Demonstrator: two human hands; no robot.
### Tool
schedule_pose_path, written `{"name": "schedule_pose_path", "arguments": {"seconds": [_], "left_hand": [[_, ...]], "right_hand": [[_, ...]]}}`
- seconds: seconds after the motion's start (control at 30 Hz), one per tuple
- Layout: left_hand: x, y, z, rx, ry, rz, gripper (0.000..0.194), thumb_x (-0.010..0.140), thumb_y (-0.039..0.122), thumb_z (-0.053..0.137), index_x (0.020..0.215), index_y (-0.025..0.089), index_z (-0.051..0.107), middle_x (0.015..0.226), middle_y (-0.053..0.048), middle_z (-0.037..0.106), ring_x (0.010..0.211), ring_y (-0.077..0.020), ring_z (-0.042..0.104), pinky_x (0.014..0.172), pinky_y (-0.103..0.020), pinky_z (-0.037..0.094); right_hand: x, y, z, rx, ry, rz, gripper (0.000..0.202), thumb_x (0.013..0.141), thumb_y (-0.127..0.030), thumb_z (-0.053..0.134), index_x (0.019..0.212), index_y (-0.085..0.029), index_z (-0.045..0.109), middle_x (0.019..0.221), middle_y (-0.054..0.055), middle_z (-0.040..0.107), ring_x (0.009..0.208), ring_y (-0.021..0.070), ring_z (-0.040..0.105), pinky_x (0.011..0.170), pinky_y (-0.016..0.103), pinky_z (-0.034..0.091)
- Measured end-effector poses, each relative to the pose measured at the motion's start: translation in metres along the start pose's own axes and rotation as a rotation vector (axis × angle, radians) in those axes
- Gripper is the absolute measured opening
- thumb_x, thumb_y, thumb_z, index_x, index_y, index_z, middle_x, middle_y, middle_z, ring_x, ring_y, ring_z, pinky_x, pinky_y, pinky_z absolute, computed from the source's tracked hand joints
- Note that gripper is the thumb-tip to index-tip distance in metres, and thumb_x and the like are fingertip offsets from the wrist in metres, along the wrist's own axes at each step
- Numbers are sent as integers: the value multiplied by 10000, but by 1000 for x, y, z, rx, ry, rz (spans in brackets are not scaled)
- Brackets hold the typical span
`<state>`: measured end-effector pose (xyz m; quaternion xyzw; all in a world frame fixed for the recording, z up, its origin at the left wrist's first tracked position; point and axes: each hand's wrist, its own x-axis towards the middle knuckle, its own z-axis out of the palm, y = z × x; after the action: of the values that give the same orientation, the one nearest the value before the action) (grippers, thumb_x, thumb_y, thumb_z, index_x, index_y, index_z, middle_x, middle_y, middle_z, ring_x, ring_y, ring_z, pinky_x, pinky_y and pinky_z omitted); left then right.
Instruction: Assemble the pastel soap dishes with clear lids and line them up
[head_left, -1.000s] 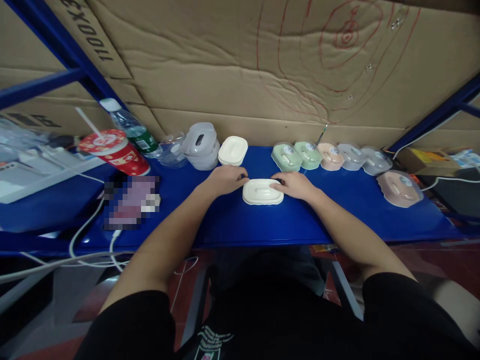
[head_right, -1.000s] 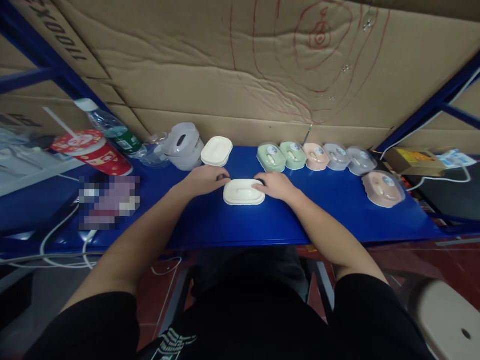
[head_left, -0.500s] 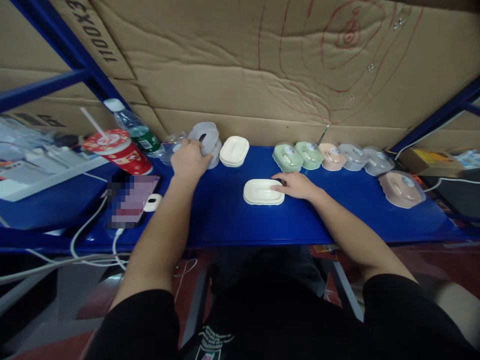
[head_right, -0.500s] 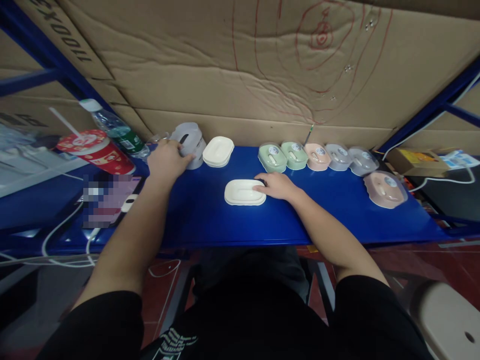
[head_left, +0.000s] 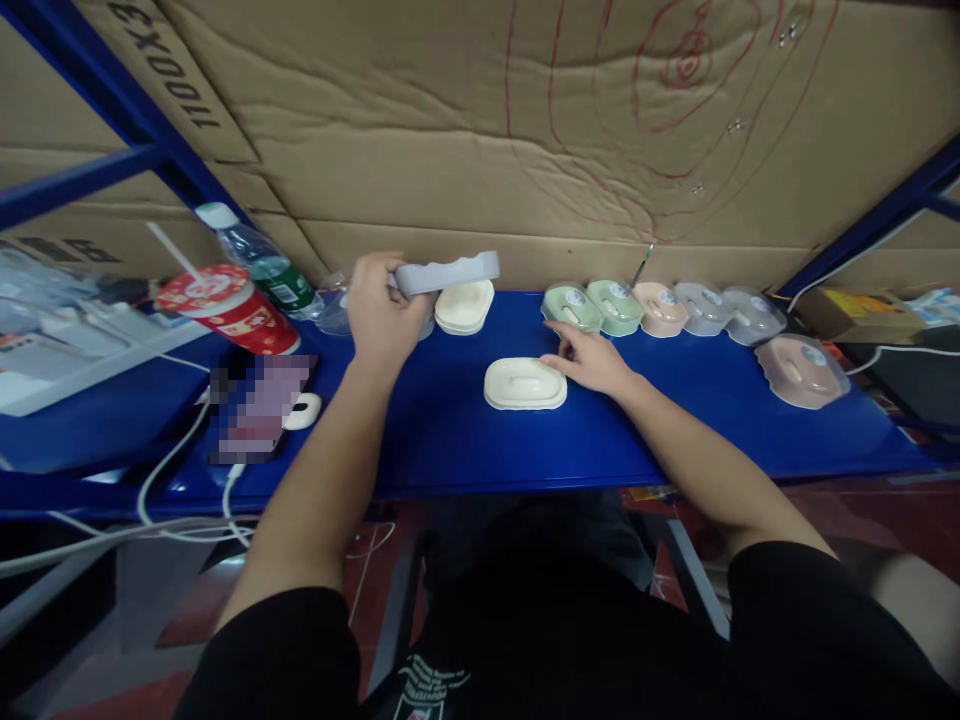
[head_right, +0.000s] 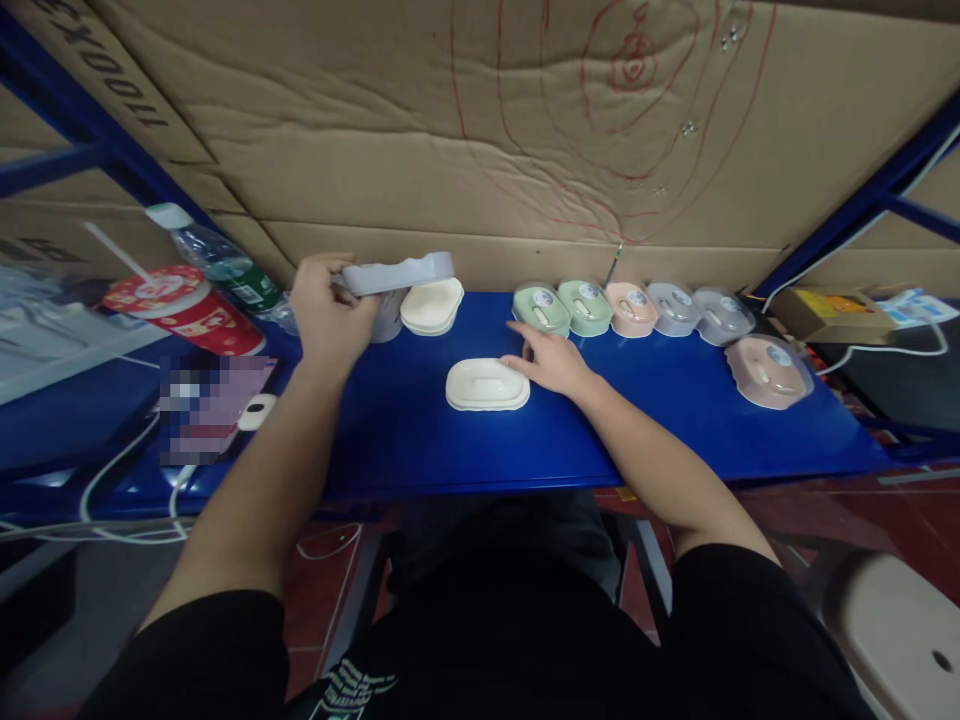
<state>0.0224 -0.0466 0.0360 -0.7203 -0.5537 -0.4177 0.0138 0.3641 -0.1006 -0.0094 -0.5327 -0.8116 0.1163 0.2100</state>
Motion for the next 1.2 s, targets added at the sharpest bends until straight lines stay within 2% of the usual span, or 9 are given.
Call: {"name": "schedule_pose_path", "arguments": {"seconds": [0.1,0.2,0.27,0.37,0.57,0.7,0.83,1.07,1.2], "left_hand": [[-12,21,10,-47,-30,44,382,975,359,689,1332,224,670,1332,-112,695,1082,-267,693,903,-371,562],[-24,37,17,-107,-192,124,442,1016,473,663,1387,237,707,1192,-85,756,992,-243,704,914,-347,545],[-28,41,19,-141,-260,138,471,1059,499,590,1430,237,714,1140,-84,779,953,-233,709,916,-343,541],[-29,40,21,-135,-313,109,539,1086,523,519,1499,225,696,1060,-87,807,960,-249,720,907,-355,547],[-30,40,26,-223,-428,102,628,1077,508,521,1622,201,586,890,-52,799,950,-254,746,873,-353,569],[-30,42,24,-289,-505,103,586,1082,480,494,1579,196,622,797,-28,765,824,-231,737,812,-345,567],[-28,40,25,-295,-612,147,475,1081,467,463,1330,214,778,1072,-75,826,951,-235,745,861,-353,564],[-36,36,43,-129,-889,194,486,1087,448,407,1282,211,784,845,-63,796,815,-245,737,812,-359,542],[-39,37,52,-17,-863,192,487,1086,478,419,1323,248,776,1150,-95,831,1083,-287,757,904,-367,545]], "right_hand": [[-1,-1,-1,43,189,18,946,957,-834,609,1646,-202,469,1091,104,821,851,294,765,807,441,605],[-3,-6,-4,37,278,14,915,912,-934,540,1429,-188,655,1017,118,806,809,287,737,786,439,588],[-5,-10,-7,38,282,9,853,908,-969,471,1131,-193,746,889,115,776,786,277,710,760,417,557],[-7,-14,-10,59,227,-32,844,909,-999,353,789,-226,671,723,85,689,710,240,648,698,380,480],[-7,-11,-17,104,208,33,902,919,-999,158,613,-241,540,584,55,544,613,209,555,638,362,372],[-7,-15,-31,127,-107,84,871,1030,-861,247,591,-212,629,589,71,614,631,197,592,708,365,425],[-8,-18,-41,217,-546,99,860,1053,-825,325,622,-201,731,545,49,628,601,177,615,742,349,478],[-5,-5,-40,244,-615,176,737,878,-893,630,662,-196,728,528,12,634,496,134,559,592,301,438],[-3,-4,-34,269,-642,200,764,895,-906,583,660,-192,721,519,10,618,461,122,528,563,298,432]]}}
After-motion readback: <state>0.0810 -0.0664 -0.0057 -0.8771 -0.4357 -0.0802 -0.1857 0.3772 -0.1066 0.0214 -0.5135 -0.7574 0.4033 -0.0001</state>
